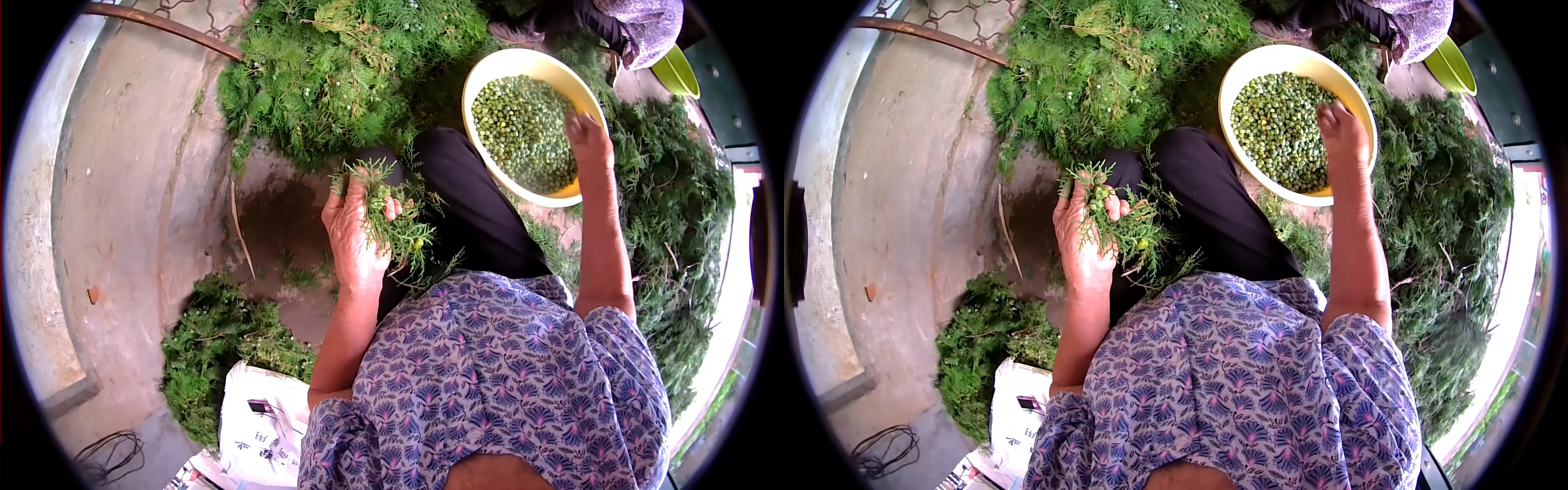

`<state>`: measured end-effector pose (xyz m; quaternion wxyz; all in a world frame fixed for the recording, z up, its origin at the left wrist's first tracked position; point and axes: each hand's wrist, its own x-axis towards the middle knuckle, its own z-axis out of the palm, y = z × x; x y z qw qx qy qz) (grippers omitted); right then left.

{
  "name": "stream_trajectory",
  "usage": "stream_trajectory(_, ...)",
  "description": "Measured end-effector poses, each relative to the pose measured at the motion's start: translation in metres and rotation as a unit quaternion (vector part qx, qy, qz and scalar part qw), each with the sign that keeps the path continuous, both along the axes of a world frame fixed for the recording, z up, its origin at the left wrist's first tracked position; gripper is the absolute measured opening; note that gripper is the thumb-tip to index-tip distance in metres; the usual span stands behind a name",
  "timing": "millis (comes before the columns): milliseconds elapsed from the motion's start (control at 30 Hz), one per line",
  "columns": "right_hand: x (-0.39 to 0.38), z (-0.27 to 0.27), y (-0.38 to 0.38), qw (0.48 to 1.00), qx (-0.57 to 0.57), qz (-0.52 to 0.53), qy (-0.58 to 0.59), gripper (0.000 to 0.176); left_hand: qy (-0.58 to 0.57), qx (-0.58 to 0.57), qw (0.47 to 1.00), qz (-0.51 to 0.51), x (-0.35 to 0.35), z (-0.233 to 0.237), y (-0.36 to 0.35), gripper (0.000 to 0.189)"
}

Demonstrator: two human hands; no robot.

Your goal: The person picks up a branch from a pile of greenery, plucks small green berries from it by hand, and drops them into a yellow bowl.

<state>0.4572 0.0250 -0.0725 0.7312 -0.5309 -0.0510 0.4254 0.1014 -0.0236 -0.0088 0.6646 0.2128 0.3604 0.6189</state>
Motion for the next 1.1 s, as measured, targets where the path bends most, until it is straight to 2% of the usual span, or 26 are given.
stream_trajectory(33,-0.035,0.031,-0.004,0.986,-0.012,0.099,-0.131,0.031,0.013,-0.003,1.0,-0.003,0.001,0.001,0.0,0.015)
stream_trajectory(67,-0.071,0.052,-0.005,0.971,-0.021,0.146,-0.19,0.028,0.013,-0.003,1.0,-0.007,0.003,0.001,0.001,0.015)
stream_trajectory(100,-0.1,0.067,-0.011,0.94,-0.01,0.245,-0.237,0.022,0.021,-0.002,1.0,-0.007,0.004,0.002,0.0,0.015)
stream_trajectory(133,-0.124,0.074,-0.018,0.888,0.051,0.34,-0.307,0.019,0.028,-0.001,1.0,-0.006,0.005,0.002,0.001,0.015)
stream_trajectory(167,-0.15,0.079,-0.024,0.831,0.165,0.376,-0.376,0.022,0.029,-0.002,1.0,-0.009,0.007,0.003,0.001,0.015)
stream_trajectory(200,-0.167,0.083,-0.025,0.751,0.247,0.386,-0.475,0.027,0.049,-0.008,0.999,0.0,0.009,0.004,0.001,0.016)
stream_trajectory(233,-0.181,0.085,-0.026,0.731,0.302,0.41,-0.453,0.03,0.069,-0.014,0.997,0.01,0.01,0.005,0.001,0.016)
stream_trajectory(267,-0.193,0.089,-0.031,0.743,0.29,0.424,-0.429,0.031,0.116,-0.038,0.992,0.028,0.012,0.011,0.0,0.017)
stream_trajectory(300,-0.203,0.086,-0.033,0.763,0.262,0.442,-0.392,0.027,0.116,-0.037,0.992,0.028,0.014,0.012,0.0,0.017)
stream_trajectory(367,-0.206,0.084,-0.03,0.746,0.285,0.473,-0.372,0.023,0.116,-0.057,0.99,0.062,0.018,0.014,-0.001,0.016)
stream_trajectory(433,-0.21,0.085,-0.035,0.743,0.278,0.488,-0.362,0.019,0.111,-0.037,0.992,0.046,0.015,0.008,-0.002,0.016)
stream_trajectory(500,-0.213,0.084,-0.038,0.799,0.18,0.544,-0.181,0.021,0.102,0.001,0.995,0.009,0.013,0.002,-0.003,0.015)
stream_trajectory(567,-0.214,0.082,-0.038,0.828,0.091,0.552,0.039,0.023,0.126,-0.017,0.992,0.01,0.013,0.008,-0.004,0.015)
stream_trajectory(733,-0.217,0.066,-0.041,0.837,0.059,0.512,0.185,0.025,0.055,-0.063,0.996,-0.024,0.008,0.003,-0.004,0.012)
stream_trajectory(833,-0.216,0.06,-0.042,0.842,0.042,0.505,0.184,0.02,0.031,-0.078,0.996,-0.036,0.005,0.001,-0.003,0.009)
stream_trajectory(867,-0.211,0.064,-0.04,0.833,0.045,0.468,0.292,0.022,-0.009,-0.081,0.996,-0.039,0.001,-0.002,-0.002,0.009)
stream_trajectory(900,-0.205,0.058,-0.035,0.826,0.037,0.459,0.325,0.023,-0.049,-0.083,0.994,-0.041,-0.002,-0.006,-0.002,0.01)
stream_trajectory(967,-0.202,0.061,-0.036,0.864,0.055,0.449,0.223,0.023,-0.059,-0.059,0.996,-0.041,-0.003,-0.007,0.0,0.012)
stream_trajectory(1000,-0.2,0.063,-0.038,0.864,0.052,0.45,0.219,0.012,-0.027,-0.066,0.997,-0.019,-0.001,-0.005,0.0,0.015)
stream_trajectory(1067,-0.2,0.073,-0.039,0.86,0.056,0.464,0.207,0.006,0.024,-0.074,0.997,0.003,0.003,0.003,0.002,0.02)
stream_trajectory(1100,-0.2,0.076,-0.042,0.856,0.059,0.475,0.196,0.009,0.023,-0.074,0.997,0.003,0.006,0.006,0.002,0.02)
